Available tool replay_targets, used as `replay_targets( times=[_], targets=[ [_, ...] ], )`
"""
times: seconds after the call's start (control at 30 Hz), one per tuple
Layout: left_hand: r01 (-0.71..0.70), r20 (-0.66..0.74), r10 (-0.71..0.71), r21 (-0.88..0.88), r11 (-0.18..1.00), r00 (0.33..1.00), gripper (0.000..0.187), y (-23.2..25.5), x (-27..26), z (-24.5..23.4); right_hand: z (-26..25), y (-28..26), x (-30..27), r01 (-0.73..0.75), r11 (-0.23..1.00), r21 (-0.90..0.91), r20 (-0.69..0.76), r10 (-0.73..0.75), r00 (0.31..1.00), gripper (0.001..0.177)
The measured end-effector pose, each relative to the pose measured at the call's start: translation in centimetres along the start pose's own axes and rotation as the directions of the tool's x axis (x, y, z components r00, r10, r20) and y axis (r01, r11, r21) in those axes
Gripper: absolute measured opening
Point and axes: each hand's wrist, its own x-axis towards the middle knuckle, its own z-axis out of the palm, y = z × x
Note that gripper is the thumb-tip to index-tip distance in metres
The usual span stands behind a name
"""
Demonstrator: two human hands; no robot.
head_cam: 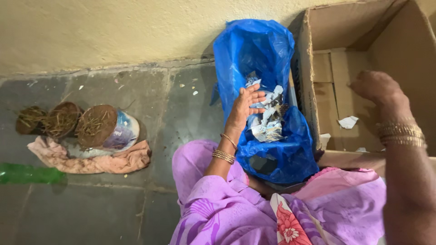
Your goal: The person sits on the floor and sorts through a blue plastic bag filled with crumpled paper and wrappers. They pick up items, separate materials by hand, and place sorted pieces into a nearby cardboard box.
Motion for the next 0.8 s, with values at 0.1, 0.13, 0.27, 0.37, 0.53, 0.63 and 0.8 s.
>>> replay_targets(
  times=[0.1, 0.13, 0.27, 0.37, 0.53, 0.63, 0.8],
  targets=[
    [0.005, 0.020, -0.004, -0.032, 0.999, 1.000, 0.103, -0.3, 0.3, -0.2, 3.7, 2.8, 2.2, -0.103, 0.990, -0.099, 0.240, 0.124, 0.963, 0.067],
    [0.004, 0.029, -0.003, -0.047, 0.999, 1.000, 0.102, -0.4, 0.3, -0.2, 4.8, 3.8, 2.6, -0.153, 0.980, -0.125, 0.315, 0.185, 0.931, 0.074],
    [-0.041, 0.060, 0.048, -0.117, 0.992, 0.997, 0.095, -0.4, -0.1, -0.6, 9.5, 8.0, 2.8, -0.214, 0.971, -0.103, 0.409, 0.237, 0.881, 0.084],
    [-0.068, 0.077, 0.081, -0.153, 0.986, 0.994, 0.093, -0.6, -0.2, -0.7, 13.1, 10.0, 3.6, 0.026, 0.990, -0.139, 0.457, 0.041, 0.889, 0.086],
    [-0.073, 0.105, 0.093, -0.183, 0.980, 0.990, 0.092, -0.6, -0.1, -1.1, 18.2, 8.2, 2.0, 0.397, 0.885, -0.244, 0.606, -0.181, 0.775, 0.077],
    [-0.081, 0.110, 0.105, -0.202, 0.976, 0.988, 0.092, -0.8, -0.1, -1.1, 20.2, 6.7, 2.4, 0.421, 0.872, -0.250, 0.664, -0.162, 0.730, 0.073],
    [-0.085, 0.128, 0.114, -0.214, 0.973, 0.985, 0.092, -0.5, -0.1, -1.4, 23.7, 5.1, 1.5, 0.456, 0.855, -0.244, 0.736, -0.143, 0.662, 0.065]
  ],
)
